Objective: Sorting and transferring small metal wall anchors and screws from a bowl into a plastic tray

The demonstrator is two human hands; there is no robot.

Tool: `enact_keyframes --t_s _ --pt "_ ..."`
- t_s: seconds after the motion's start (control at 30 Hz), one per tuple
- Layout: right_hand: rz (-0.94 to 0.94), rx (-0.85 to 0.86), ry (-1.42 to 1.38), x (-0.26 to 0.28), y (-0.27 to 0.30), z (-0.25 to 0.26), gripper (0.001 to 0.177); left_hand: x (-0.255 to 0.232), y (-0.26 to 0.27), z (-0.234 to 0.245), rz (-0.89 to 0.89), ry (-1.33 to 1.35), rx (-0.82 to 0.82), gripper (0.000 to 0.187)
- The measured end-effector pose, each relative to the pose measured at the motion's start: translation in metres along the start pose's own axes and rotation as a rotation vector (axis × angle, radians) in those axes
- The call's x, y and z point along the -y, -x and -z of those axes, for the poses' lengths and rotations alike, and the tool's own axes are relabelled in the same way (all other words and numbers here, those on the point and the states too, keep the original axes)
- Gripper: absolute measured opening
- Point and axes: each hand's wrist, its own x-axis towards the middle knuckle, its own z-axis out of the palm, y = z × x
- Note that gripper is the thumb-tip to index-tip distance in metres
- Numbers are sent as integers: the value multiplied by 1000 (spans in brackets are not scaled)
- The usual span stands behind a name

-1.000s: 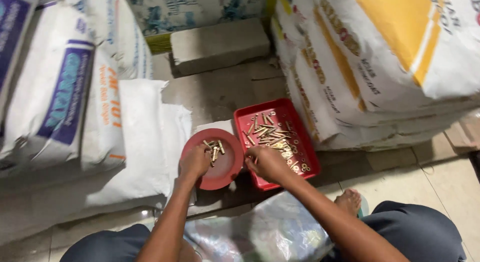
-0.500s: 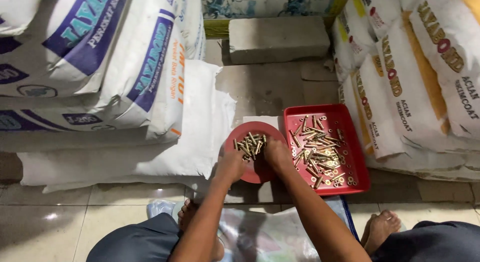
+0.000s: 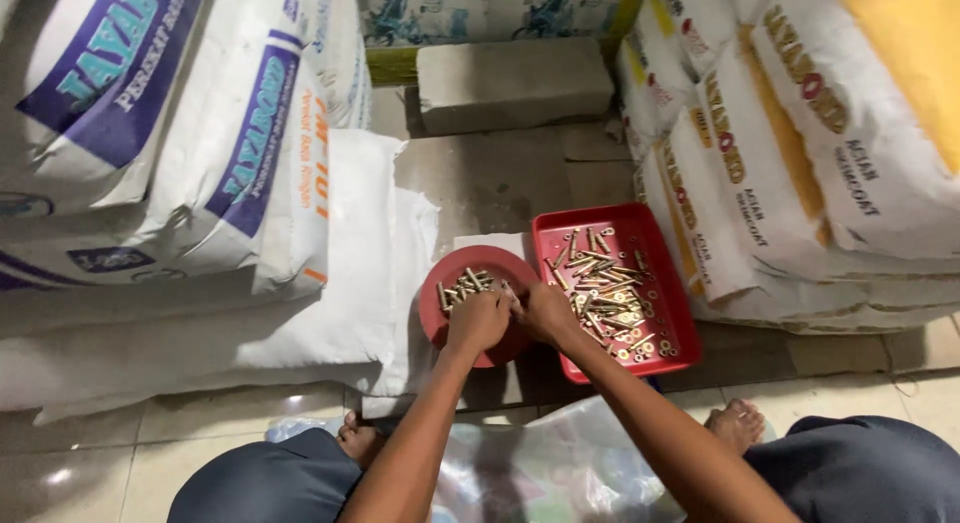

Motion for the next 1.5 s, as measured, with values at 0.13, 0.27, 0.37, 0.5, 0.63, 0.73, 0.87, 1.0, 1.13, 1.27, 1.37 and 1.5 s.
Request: enact_keyframes --t_s 0.13,0.27,0.37,0.5,0.63,0.73,0.87,1.0,1.13,1.27,1.37,1.5 --pt "-26 -113 -129 -25 39 45 43 -32 -19 -35 -65 264 30 55" --pt "22 -201 -178 -46 72 114 31 -84 -34 -44 -204 358 -2 38" --pt "68 -186 -250 -51 112 165 28 -128 -13 -25 -319 352 7 34" --pt "65 -149 -557 -53 150 230 24 -174 1 -4 -540 255 69 26" --pt "44 -184 -546 -74 157 240 31 -196 -2 0 -681 175 158 26" --pt "-8 -169 -510 -73 156 228 44 -187 -9 -10 -795 -13 176 26" --pt "-199 -193 -572 -88 145 208 55 -193 -7 -9 -809 91 152 27" --pt "-293 -223 -770 -85 148 194 53 -191 2 -12 -773 167 164 27" --pt "-178 -249 -784 -86 151 195 44 -182 1 -21 -617 278 250 28" --pt "-95 -245 -835 -79 157 207 27 -180 -9 -25 -522 397 264 28" --pt "-109 -219 -895 -80 152 209 25 -190 -10 -16 -519 382 264 27" --pt "-150 -245 -912 -80 149 211 24 -198 -2 -9 -508 336 264 22"
